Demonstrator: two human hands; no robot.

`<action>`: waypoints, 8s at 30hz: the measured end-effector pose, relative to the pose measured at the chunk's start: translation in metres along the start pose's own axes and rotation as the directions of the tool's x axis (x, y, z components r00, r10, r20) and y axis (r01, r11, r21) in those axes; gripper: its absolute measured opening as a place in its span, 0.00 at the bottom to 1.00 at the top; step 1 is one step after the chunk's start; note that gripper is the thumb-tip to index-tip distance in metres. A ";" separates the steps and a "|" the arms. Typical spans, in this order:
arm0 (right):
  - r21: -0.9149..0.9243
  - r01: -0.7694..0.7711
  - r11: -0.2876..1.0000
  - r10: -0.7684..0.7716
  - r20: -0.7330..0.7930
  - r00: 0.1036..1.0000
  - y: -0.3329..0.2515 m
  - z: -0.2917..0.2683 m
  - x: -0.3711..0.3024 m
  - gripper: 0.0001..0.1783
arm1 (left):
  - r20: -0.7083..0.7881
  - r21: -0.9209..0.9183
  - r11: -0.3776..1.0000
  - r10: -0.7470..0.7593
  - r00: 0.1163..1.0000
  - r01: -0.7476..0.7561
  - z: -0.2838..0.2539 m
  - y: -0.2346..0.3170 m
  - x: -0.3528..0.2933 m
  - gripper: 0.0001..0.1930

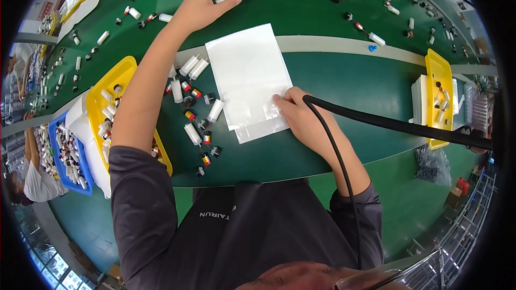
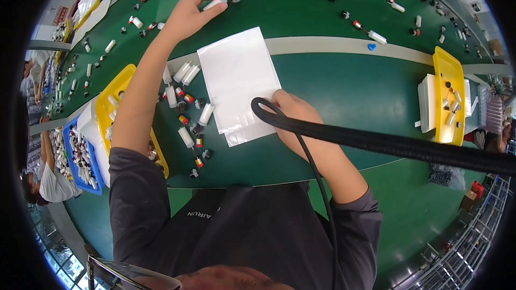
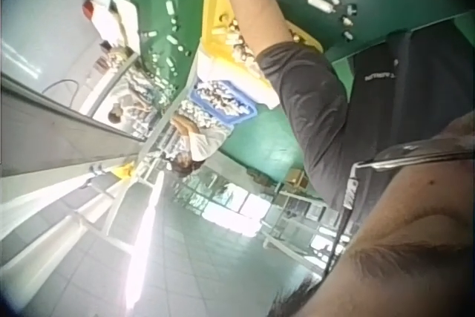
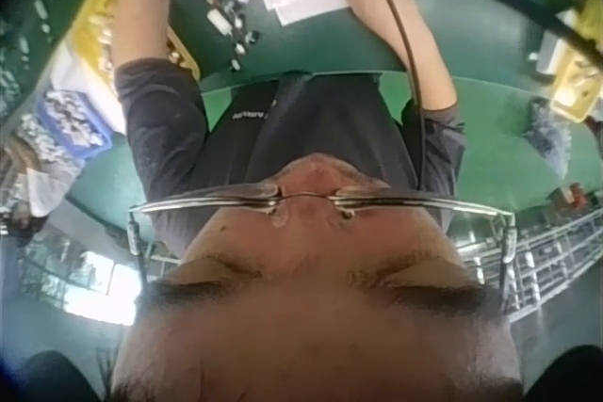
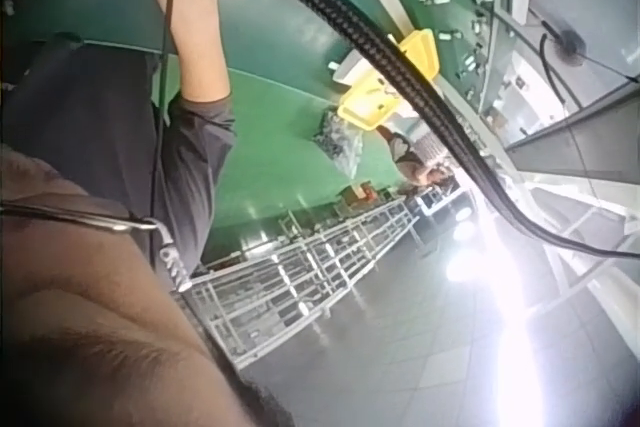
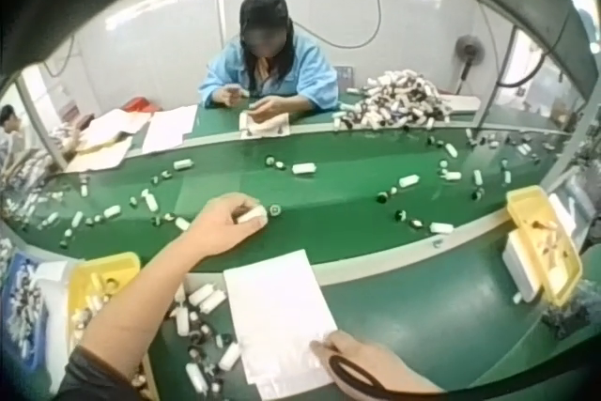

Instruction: The person assembles small parts into plastic housings by picking them from bins with a vacuum pickup tool and inserting them into the housings.

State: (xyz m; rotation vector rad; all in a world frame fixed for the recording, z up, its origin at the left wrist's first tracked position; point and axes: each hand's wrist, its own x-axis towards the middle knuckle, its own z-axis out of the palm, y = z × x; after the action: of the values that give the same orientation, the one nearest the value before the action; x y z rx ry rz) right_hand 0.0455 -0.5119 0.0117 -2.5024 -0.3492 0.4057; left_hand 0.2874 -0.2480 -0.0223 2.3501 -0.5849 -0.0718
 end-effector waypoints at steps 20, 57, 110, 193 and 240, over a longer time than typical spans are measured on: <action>0.532 0.013 0.847 -0.106 0.145 0.984 0.004 -0.061 0.009 0.06 | 0.644 -0.757 -0.273 -0.154 0.750 0.594 0.069 0.094 -0.105 0.20; 0.584 0.215 0.783 0.191 -0.554 0.810 -0.013 0.020 0.060 0.21 | 0.252 -0.952 0.127 -0.184 0.950 0.278 0.068 0.102 -0.110 0.17; 0.892 -0.009 0.453 0.300 -0.142 0.943 -0.003 -0.009 0.067 0.05 | 0.283 -0.878 0.398 -0.011 0.959 0.264 0.067 0.091 -0.109 0.22; 0.329 0.112 0.938 0.030 -0.396 0.918 -0.018 -0.033 0.030 0.40 | 0.486 -0.867 -0.291 -0.311 0.817 0.405 0.077 0.114 -0.091 0.28; 0.909 -0.197 0.367 0.196 0.131 0.972 0.021 -0.044 0.051 0.07 | 0.465 -0.850 0.284 0.004 0.885 0.445 0.066 0.104 -0.099 0.23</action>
State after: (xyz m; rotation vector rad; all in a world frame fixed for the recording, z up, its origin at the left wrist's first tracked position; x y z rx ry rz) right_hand 0.1120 -0.5338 0.0232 -1.3895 0.1902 0.5096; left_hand 0.1440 -0.3146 -0.0149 1.1529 -0.2153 -0.8246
